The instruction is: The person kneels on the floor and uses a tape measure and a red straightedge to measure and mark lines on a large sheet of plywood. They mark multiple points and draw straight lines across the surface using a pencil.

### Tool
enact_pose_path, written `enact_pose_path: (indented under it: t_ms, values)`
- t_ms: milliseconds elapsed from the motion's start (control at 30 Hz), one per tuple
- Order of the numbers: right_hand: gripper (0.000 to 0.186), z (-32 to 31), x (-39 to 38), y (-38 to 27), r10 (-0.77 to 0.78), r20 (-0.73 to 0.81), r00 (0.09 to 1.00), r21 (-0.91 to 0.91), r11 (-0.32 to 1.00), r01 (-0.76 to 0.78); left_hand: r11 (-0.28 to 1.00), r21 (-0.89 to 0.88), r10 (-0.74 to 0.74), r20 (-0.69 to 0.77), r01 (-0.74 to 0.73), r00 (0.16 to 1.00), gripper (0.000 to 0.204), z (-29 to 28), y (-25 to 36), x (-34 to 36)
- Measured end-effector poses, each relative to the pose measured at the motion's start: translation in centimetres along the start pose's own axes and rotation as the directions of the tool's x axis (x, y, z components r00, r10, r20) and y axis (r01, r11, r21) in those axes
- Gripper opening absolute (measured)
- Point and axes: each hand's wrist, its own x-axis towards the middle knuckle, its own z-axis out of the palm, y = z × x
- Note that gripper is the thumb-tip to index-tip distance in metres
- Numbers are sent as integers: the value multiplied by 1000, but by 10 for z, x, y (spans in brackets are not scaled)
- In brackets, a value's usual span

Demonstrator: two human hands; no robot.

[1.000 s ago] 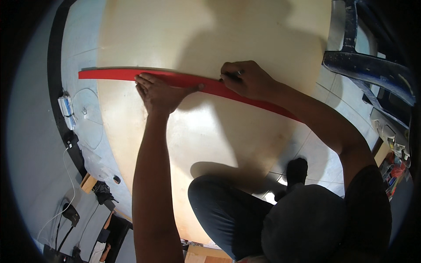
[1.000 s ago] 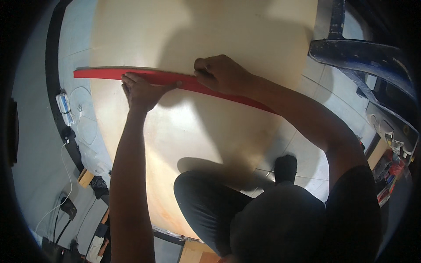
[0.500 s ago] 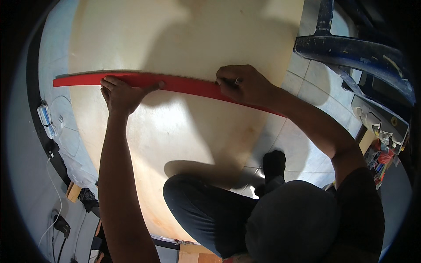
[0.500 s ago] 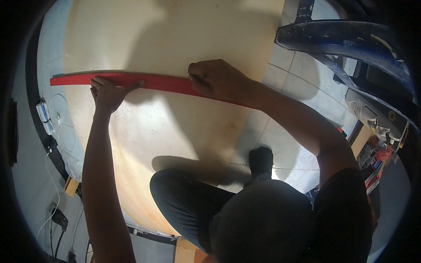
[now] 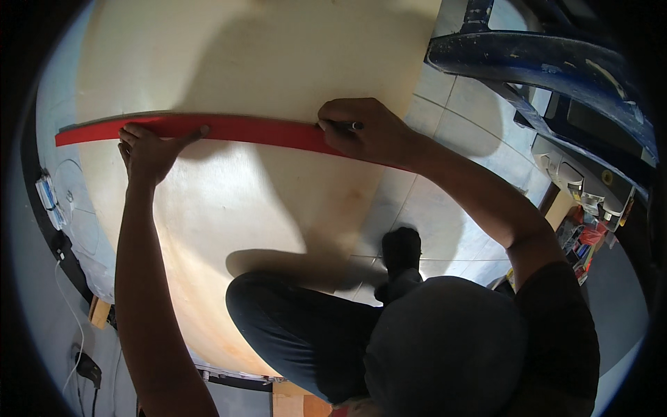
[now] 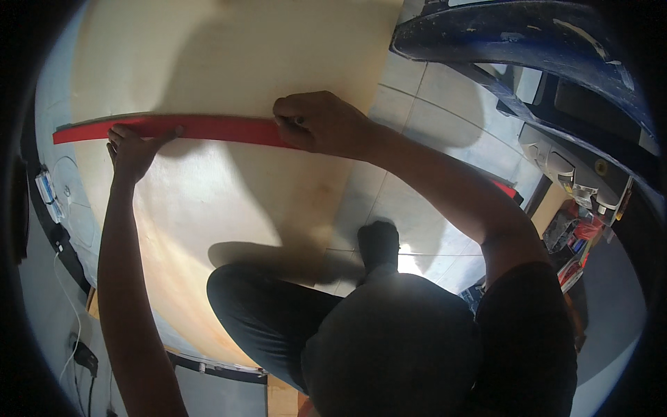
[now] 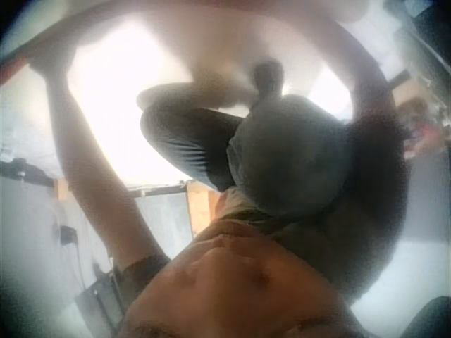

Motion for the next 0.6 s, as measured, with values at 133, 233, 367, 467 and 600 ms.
enact_pose_path:
  t_ms: [133, 233, 367, 467, 600]
  values:
    - [9, -5, -12, 8, -60, 10, 998, -28, 998, 60, 999, 47, -9, 15, 8, 1000, 183, 2, -3, 3]
    - [10, -19, -21, 13, -125, 36, 991, -110, 986, 128, 1000, 27, 8, -9, -7, 1000, 179, 7, -2, 3]
    - [11, -35, -41, 13, -83, 76, 994, -166, 982, 95, 1000, 19, 25, 11, -25, 1000, 171, -7, 1, -1]
    - [10, -52, -58, 10, -53, 114, 992, -210, 975, 76, 996, 63, 62, -102, -56, 993, 164, 8, -8, 2]
    - [17, -77, -82, 10, 85, 232, 969, -252, 967, -25, 997, 53, 68, -89, -63, 994, 152, 14, -13, 5]
